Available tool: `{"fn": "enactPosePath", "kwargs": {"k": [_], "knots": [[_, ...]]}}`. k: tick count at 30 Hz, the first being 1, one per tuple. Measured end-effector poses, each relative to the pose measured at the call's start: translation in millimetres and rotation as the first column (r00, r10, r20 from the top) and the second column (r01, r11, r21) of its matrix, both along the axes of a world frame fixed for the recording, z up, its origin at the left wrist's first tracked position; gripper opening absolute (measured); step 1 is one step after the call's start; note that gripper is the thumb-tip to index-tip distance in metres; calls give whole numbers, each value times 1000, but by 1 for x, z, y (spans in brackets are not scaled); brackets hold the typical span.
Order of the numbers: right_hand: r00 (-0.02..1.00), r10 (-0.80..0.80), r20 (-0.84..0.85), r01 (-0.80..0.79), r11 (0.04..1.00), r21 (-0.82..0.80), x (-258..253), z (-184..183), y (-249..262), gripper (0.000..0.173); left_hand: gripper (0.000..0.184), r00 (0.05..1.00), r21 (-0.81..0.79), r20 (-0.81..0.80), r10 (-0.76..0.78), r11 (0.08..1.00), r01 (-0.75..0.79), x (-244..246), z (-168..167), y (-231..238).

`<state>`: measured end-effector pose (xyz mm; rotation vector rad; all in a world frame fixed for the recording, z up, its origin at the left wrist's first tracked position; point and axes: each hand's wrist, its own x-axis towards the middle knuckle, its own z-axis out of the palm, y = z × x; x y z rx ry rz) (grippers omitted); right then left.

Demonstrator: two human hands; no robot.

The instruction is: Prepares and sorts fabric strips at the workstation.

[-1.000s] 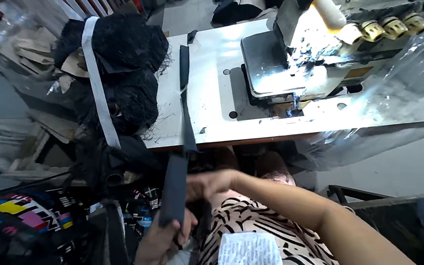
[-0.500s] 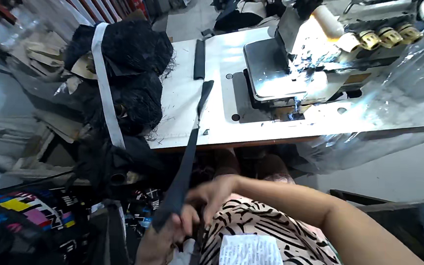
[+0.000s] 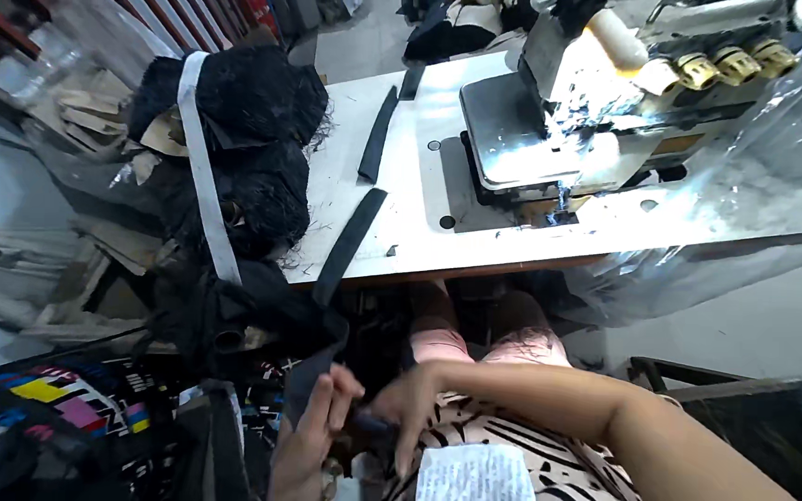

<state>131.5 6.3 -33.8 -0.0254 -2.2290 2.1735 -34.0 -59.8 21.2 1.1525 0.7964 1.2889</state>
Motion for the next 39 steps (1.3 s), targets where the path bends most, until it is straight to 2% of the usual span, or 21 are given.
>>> {"fn": "enactPosePath", "kwargs": {"k": [2,5,7,9,11,12,14,16,19,21,23,24,25,27,28,30,32,34,36,37,39], "knots": [[946,-294,-136,227,901,-369,11,21,38,41,34,975,-75,-154,-158,986,148,-19,5,-23],[639,-762,-108,415,459,-786,17,69,100,54,36,721,-251,-624,-301,951,180,-49,-23,-29],[346,-937,40,552,169,-816,12,99,114,43,37,559,-220,-804,-203,975,36,-57,-50,-27],[362,-927,-100,761,355,-543,4,97,84,37,88,768,-134,-638,-58,990,-36,-57,-65,-20],[747,-650,-144,653,757,-30,0,74,25,27,110,986,-180,-151,73,979,-100,-35,-55,-7],[908,-413,-66,418,890,181,-2,58,-3,19,106,996,-198,25,81,977,-75,-23,-42,1],[997,-22,78,-6,942,336,-6,14,-28,17,73,982,-151,125,141,981,-121,-2,-17,10],[999,-12,-42,16,997,75,-2,-11,-14,41,35,987,-39,153,43,999,-37,2,-1,-2],[876,-459,-150,319,783,-534,5,38,44,54,29,930,-131,-163,-329,942,310,-32,-1,-26],[627,-773,-96,442,454,-774,11,71,89,52,32,710,-255,-667,-227,965,68,-45,-14,-28],[331,-938,100,589,122,-799,12,92,114,43,35,320,-174,-944,-79,944,-280,-47,-39,-19],[237,-966,107,701,94,-707,8,93,109,36,41,294,-102,-956,6,932,-349,-50,-53,-15],[233,-972,7,831,195,-521,3,85,90,32,54,372,-54,-923,95,927,-370,-52,-62,-11],[538,-811,-229,832,555,-13,-3,54,35,27,98,744,-166,-634,212,902,-399,-37,-58,-1],[762,-614,-205,645,746,163,-4,39,6,24,111,887,-262,-387,252,893,-367,-23,-47,1],[977,-198,-73,211,937,278,-8,9,-26,20,92,954,-325,-16,299,901,-287,1,-24,7],[994,-100,-34,103,990,101,-8,-7,-17,26,50,970,-164,20,243,958,-237,7,-5,3],[959,-280,-54,257,931,-260,-1,7,13,40,40,992,-23,-119,-45,999,43,-11,6,-17],[837,-535,-111,360,693,-624,1,34,54,55,44,862,-31,-343,-373,922,386,-38,6,-27],[733,-673,-95,399,539,-742,4,52,75,57,47,762,-98,-496,-416,899,427,-48,3,-29],[432,-900,64,527,194,-827,9,81,112,46,40,542,-254,-791,-284,958,131,-55,-13,-34]]}}
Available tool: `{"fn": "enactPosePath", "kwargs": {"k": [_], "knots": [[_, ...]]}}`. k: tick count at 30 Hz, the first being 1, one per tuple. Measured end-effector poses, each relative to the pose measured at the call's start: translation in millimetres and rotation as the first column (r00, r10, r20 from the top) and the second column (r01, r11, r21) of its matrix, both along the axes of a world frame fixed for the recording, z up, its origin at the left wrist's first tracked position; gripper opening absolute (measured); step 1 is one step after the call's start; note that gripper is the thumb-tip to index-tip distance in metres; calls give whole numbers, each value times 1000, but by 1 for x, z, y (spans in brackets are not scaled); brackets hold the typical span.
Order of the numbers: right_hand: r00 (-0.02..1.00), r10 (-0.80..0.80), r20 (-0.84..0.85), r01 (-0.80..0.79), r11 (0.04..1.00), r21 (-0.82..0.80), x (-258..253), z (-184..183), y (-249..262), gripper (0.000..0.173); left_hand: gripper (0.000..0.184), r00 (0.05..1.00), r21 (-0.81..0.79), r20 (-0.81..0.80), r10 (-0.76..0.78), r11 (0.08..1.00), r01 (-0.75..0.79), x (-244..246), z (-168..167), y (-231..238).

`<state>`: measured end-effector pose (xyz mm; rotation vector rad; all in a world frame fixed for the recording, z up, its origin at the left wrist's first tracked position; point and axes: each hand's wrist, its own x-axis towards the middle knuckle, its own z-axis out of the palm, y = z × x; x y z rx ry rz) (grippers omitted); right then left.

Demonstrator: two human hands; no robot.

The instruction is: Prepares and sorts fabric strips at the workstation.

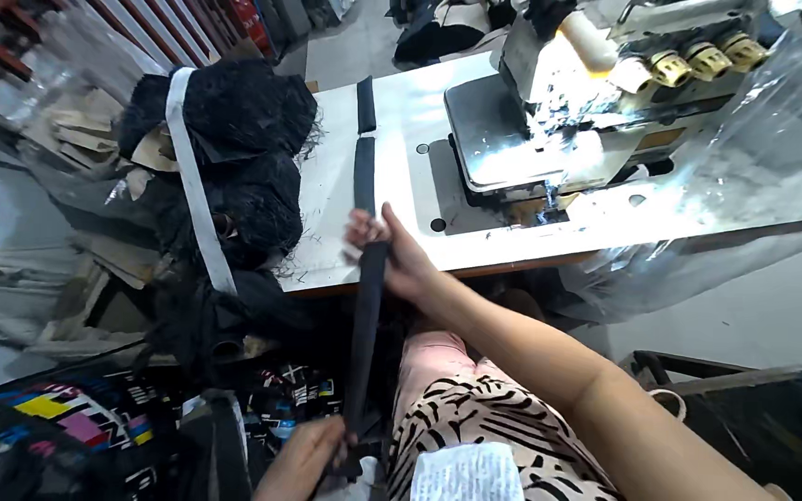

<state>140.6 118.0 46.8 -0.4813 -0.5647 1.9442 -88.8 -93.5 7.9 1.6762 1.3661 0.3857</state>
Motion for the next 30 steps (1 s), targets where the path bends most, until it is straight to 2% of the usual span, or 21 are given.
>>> {"fn": "enactPosePath", "kwargs": {"k": [1,2,3,4,6,7,9,10,11,13,14,16,18,19,21,23,25,26,27,28,30], "knots": [[985,-158,64,160,987,-30,0,7,8,40,39,976,32,-135,172,985,-169,0,-14,1],[962,-222,160,213,974,76,-1,7,4,36,45,944,72,-136,300,953,-293,0,-26,5],[931,-220,290,143,953,266,-5,-1,-14,33,58,923,93,-29,384,920,-380,3,-36,11],[900,-153,408,-50,894,444,-9,-13,-41,30,75,886,67,149,439,889,-452,10,-39,19],[751,74,657,-558,602,571,-13,-37,-100,27,101,657,-143,561,502,842,-521,39,-25,33],[611,204,765,-763,410,499,-13,-49,-122,23,91,492,-250,710,504,834,-492,52,-16,39],[376,420,826,-925,119,360,-11,-74,-130,21,54,340,-244,840,423,854,-460,68,2,46],[398,502,768,-913,137,384,-8,-81,-122,29,38,362,-166,870,333,892,-420,68,9,41],[502,568,652,-862,271,428,-4,-80,-109,38,32,450,-85,861,237,939,-333,61,15,33],[766,533,361,-642,672,370,3,-50,-68,38,29,703,-34,708,63,998,-56,33,22,14],[883,441,163,-469,844,258,7,-37,-45,38,31,840,-45,542,-30,997,65,19,21,11],[996,88,-34,-87,996,27,14,-11,0,40,33,991,-109,125,-37,993,51,4,9,10],[976,-209,52,211,977,-38,13,1,19,39,37,972,-47,-126,197,978,-204,3,-14,11],[956,-225,190,210,973,96,7,-2,8,37,47,955,26,-108,276,961,-275,4,-23,14],[868,-123,482,-129,880,456,-7,-21,-48,32,76,912,66,178,370,920,-386,18,-31,28],[694,71,716,-635,528,564,-12,-44,-105,24,98,686,-96,588,428,879,-466,43,-22,46],[420,324,847,-907,174,383,-13,-64,-128,23,67,484,-153,765,425,850,-504,64,-8,57],[381,442,812,-923,128,363,-11,-77,-125,27,40,483,-111,787,384,858,-501,69,0,55],[460,536,708,-885,211,415,-7,-87,-115,34,28,552,-40,774,310,894,-447,68,6,49],[582,592,557,-812,383,441,-1,-84,-101,40,26,654,27,727,208,944,-330,61,12,39],[829,526,189,-559,774,299,6,-55,-63,43,32,818,26,575,-17,1000,2,36,15,26]]}}
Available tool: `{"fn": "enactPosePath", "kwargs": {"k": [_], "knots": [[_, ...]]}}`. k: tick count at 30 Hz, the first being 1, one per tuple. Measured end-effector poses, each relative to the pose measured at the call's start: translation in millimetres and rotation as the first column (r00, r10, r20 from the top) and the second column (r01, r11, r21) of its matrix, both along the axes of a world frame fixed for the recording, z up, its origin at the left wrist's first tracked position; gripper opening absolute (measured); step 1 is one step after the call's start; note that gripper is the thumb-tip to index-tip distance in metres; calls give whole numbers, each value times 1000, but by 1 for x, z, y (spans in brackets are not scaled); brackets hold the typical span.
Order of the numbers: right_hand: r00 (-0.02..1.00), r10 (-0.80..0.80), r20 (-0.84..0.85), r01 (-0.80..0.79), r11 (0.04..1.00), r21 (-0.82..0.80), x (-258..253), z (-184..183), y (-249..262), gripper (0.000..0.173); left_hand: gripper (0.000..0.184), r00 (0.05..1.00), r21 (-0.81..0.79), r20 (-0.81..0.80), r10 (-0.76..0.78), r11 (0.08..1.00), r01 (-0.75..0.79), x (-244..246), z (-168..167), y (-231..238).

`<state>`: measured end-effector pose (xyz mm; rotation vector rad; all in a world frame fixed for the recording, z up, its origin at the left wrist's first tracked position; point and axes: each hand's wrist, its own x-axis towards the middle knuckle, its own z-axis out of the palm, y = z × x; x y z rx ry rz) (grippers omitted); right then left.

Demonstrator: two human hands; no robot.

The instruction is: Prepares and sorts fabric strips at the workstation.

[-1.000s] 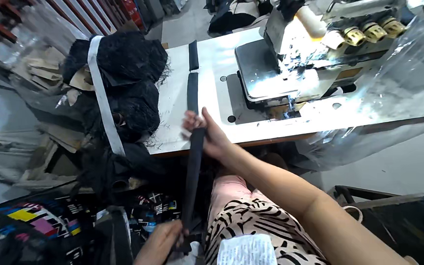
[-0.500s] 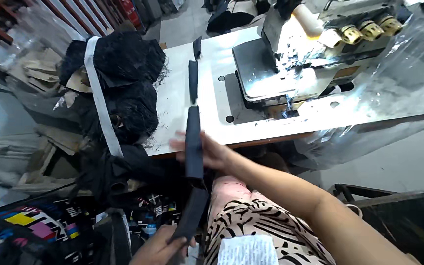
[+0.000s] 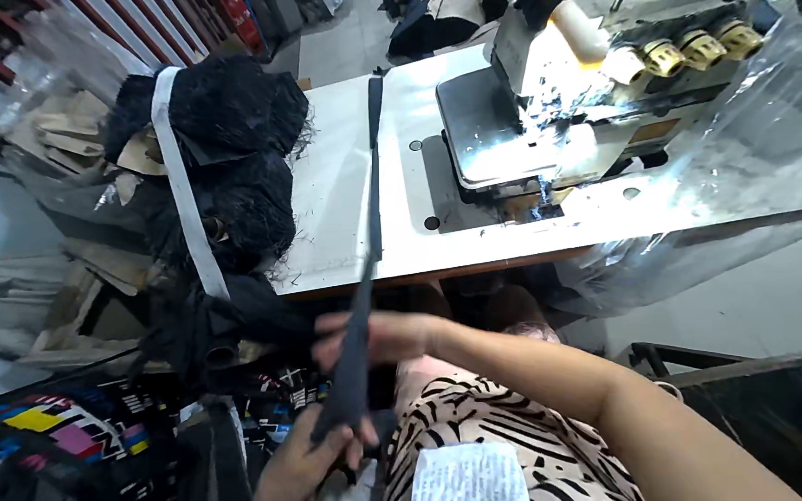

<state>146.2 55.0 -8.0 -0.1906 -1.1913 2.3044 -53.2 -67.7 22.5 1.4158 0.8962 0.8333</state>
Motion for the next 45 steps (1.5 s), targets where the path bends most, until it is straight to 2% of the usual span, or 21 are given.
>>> {"fn": "enactPosePath", "kwargs": {"k": [2,3,4,6,9,11,12,14,17,19,21,23,25,27,30,32,35,38,40,42,45], "knots": [[935,-348,-63,311,894,-323,7,22,45,55,38,949,-75,-285,-138,990,121,-22,-10,-3],[860,-511,-1,472,796,-378,9,32,61,54,34,905,-79,-421,-52,997,21,-27,-19,-5],[779,-621,81,602,708,-369,6,38,67,48,33,856,-47,-510,82,991,-123,-29,-28,-6],[776,-599,196,621,781,-70,-4,35,39,36,61,850,42,-422,316,943,-330,-28,-44,-2],[908,-149,391,-51,888,457,-12,12,-44,30,113,931,-110,49,360,929,-354,-6,-43,19],[776,184,603,-557,648,519,-16,1,-79,28,93,906,-202,191,378,918,-341,19,-30,29],[727,257,637,-652,550,522,-19,-7,-82,28,65,896,-182,196,398,913,-365,28,-23,29],[873,266,410,-467,701,539,-15,-27,-63,36,29,914,-62,168,370,929,-365,31,-8,20],[995,34,92,-42,995,95,-2,1,-3,45,35,998,125,21,-59,991,56,-12,-4,4],[967,-255,17,253,951,-179,5,25,40,52,39,957,96,-251,-142,981,170,-34,-10,-4],[866,-499,45,486,817,-311,7,43,68,51,34,813,104,-575,92,994,-39,-36,-24,-7],[773,-625,106,634,760,-143,-3,55,58,41,44,698,163,-647,308,949,-268,-29,-44,3],[835,-538,112,470,805,363,-14,41,12,33,71,777,123,-461,428,898,-422,-18,-52,16],[916,-246,317,-53,708,704,-14,20,-42,25,101,865,-107,-16,501,859,-500,5,-40,25],[789,216,575,-588,534,607,-15,-20,-67,22,56,790,-206,347,506,863,-462,28,-9,24],[905,273,327,-410,766,495,-8,-31,-44,37,36,863,-106,357,357,934,-342,17,9,1],[999,-24,-42,24,1000,8,1,19,13,46,33,978,-11,171,-120,992,124,-29,6,-20],[840,-541,-33,510,810,-290,9,57,63,44,32,980,-9,-198,-25,1000,24,-41,-10,-27],[709,-704,47,705,707,-60,3,54,57,34,40,948,-19,-214,234,970,-244,-31,-29,-27],[811,-578,86,505,767,395,-5,37,8,28,74,917,-102,-6,399,912,-397,-11,-43,-11],[894,-15,448,-343,621,705,-8,9,-62,21,81,801,-301,358,479,872,-387,22,-34,9]]}}
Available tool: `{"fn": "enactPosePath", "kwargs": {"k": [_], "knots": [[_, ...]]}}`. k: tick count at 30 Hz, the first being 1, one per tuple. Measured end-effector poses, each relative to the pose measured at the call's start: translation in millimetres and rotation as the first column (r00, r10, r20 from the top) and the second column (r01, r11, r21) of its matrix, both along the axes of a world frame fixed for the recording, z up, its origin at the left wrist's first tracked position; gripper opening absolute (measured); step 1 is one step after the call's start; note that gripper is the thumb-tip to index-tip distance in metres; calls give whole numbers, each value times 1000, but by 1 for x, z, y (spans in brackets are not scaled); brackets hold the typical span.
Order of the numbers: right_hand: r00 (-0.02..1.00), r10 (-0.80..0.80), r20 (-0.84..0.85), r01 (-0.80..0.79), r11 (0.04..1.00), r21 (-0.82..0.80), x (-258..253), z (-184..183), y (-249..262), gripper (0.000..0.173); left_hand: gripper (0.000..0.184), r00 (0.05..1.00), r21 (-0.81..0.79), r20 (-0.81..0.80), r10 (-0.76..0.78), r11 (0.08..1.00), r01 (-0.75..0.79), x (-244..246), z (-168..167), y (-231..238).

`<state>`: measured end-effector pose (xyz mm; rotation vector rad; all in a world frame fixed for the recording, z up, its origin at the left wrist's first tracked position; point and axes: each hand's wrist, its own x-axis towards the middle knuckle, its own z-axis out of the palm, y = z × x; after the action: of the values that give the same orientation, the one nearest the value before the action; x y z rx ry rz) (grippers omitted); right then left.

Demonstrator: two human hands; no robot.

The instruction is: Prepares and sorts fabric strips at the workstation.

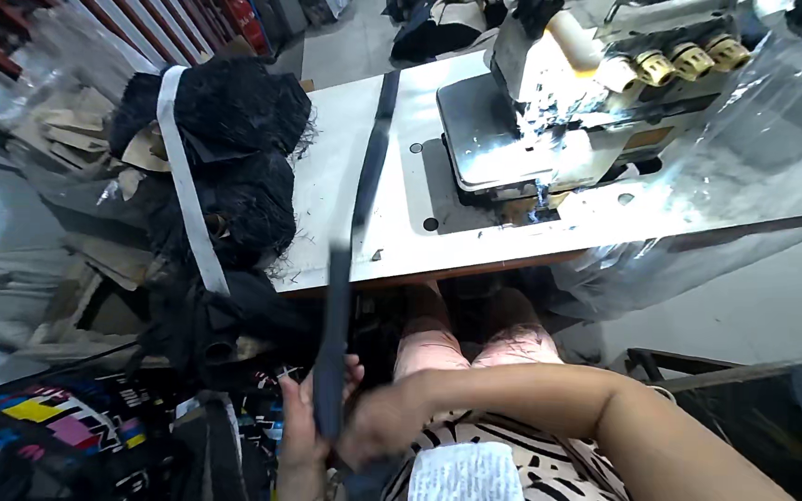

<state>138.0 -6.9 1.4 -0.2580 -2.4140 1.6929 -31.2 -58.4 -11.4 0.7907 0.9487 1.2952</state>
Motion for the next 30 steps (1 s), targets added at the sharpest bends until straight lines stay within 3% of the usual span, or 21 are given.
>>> {"fn": "enactPosePath", "kwargs": {"k": [2,3,5,7,9,11,12,13,14,16,17,18,19,20,22,23,25,26,28,29,30], "knots": [[946,276,172,-279,960,-4,-2,-22,-3,22,49,1000,69,-5,2,998,-1,11,18,2],[966,253,56,-247,964,-98,1,-33,6,26,37,996,147,-51,-67,986,74,7,26,-3],[984,-8,-180,-72,900,-431,13,-16,38,42,28,937,234,-152,-313,910,342,-17,36,-16],[890,-365,-273,63,692,-719,20,16,77,49,26,793,145,-351,-498,808,572,-46,36,-21],[720,-649,-244,179,514,-839,26,41,113,56,30,618,-65,-642,-453,836,545,-58,32,-23],[468,-867,-171,308,341,-888,25,60,133,46,31,428,-167,-848,-311,925,342,-52,19,-19],[404,-894,-193,408,365,-837,22,63,130,40,39,418,-132,-877,-238,955,266,-48,9,-15],[424,-874,-236,546,455,-703,17,61,114,35,54,493,-64,-853,-171,972,226,-43,1,-10],[569,-778,-265,613,617,-493,14,56,89,31,77,631,9,-765,-126,978,206,-37,-5,-3],[918,-373,-134,364,927,-88,10,39,34,23,104,889,37,-453,-67,995,94,-14,1,9],[991,-134,2,134,991,24,7,29,11,21,98,952,53,-301,-50,996,69,-4,8,15],[991,92,92,-99,992,75,4,10,-2,19,78,972,77,-235,-1,997,20,5,15,18],[965,234,117,-243,968,64,2,-8,-4,21,48,970,117,-239,50,993,-22,11,23,20],[963,263,52,-263,965,1,2,-22,1,25,25,957,166,-286,55,986,-7,11,32,16],[983,51,-176,-105,945,-310,7,-20,26,37,23,893,213,-432,-128,947,239,-6,48,-1],[961,-135,-241,0,872,-489,9,-4,44,38,25,822,194,-498,-277,888,417,-20,54,-8],[818,-490,-300,56,588,-807,15,25,86,42,32,597,94,-621,-508,708,700,-45,60,-13],[693,-670,-268,84,443,-893,19,38,107,45,33,517,35,-680,-521,680,732,-51,59,-14],[380,-919,-109,195,194,-961,20,56,135,38,30,509,-37,-758,-407,806,590,-54,45,-20],[300,-949,-101,287,191,-939,18,58,134,33,42,561,-24,-761,-325,878,477,-54,34,-20],[328,-931,-163,447,305,-841,14,54,119,31,68,635,18,-736,-236,930,367,-51,24,-17]]}}
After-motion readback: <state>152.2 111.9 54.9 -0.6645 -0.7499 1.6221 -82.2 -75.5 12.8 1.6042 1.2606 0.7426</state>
